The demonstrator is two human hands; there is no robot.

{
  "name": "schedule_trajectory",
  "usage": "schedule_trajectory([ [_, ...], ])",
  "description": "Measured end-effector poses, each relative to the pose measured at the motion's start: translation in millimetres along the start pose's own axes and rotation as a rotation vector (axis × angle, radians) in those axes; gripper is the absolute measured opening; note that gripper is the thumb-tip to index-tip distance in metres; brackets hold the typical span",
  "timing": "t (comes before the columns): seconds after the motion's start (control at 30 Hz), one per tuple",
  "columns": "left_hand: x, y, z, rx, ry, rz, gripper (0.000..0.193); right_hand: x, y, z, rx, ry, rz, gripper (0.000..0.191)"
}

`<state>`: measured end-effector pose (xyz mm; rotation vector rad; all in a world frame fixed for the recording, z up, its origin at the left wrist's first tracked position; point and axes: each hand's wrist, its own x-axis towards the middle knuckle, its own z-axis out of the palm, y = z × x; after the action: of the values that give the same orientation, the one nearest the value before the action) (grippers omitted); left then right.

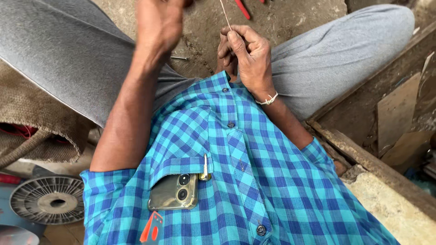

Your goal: The person sits on the floor and repairs an electric motor by stripping wire insulation, twisting copper strands, and wrapping connections with insulating tape. They use pliers and a knife to prepare the wires and connect them to the motor terminals.

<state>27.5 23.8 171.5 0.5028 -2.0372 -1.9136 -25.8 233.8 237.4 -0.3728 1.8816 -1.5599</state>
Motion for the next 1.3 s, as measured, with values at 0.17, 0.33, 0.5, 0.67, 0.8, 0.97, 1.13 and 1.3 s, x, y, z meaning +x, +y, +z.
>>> schedule_trajectory([
  [0.17,-1.4,3.5,11.4,-0.219,-0.15,-0.281,0.035,2.9,7.1,2.4,-0.11,-0.029,0.005,0.034],
  [0.33,2.0,12.7,19.2,-0.181,-0.168,-0.298,0.025,5.4,7.8,2.2,-0.37,-0.004,-0.114,0.03],
  [0.5,7.8,8.5,30.4,-0.021,-0.181,-0.272,0.019,4.4,8.4,4.4,-0.373,-0.028,-0.087,0.033],
  [0.67,11.5,2.1,33.8,0.144,-0.159,-0.038,0.013,9.6,12.1,5.3,-0.264,-0.102,-0.007,0.038],
  [0.8,11.4,1.2,37.2,0.065,-0.101,0.039,0.011,10.4,15.7,5.0,-0.361,-0.068,-0.031,0.037],
  [0.97,17.9,-0.4,42.6,0.023,-0.149,-0.031,0.013,7.8,20.9,1.3,0.075,-0.075,0.151,0.03],
  [1.13,20.5,1.3,44.3,-0.046,-0.195,-0.141,0.016,9.5,19.6,-0.9,-0.006,-0.087,0.101,0.029],
  [1.3,22.5,16.7,43.0,0.119,-0.087,0.032,0.038,6.1,4.3,-9.4,-0.228,0.051,0.116,0.025],
])
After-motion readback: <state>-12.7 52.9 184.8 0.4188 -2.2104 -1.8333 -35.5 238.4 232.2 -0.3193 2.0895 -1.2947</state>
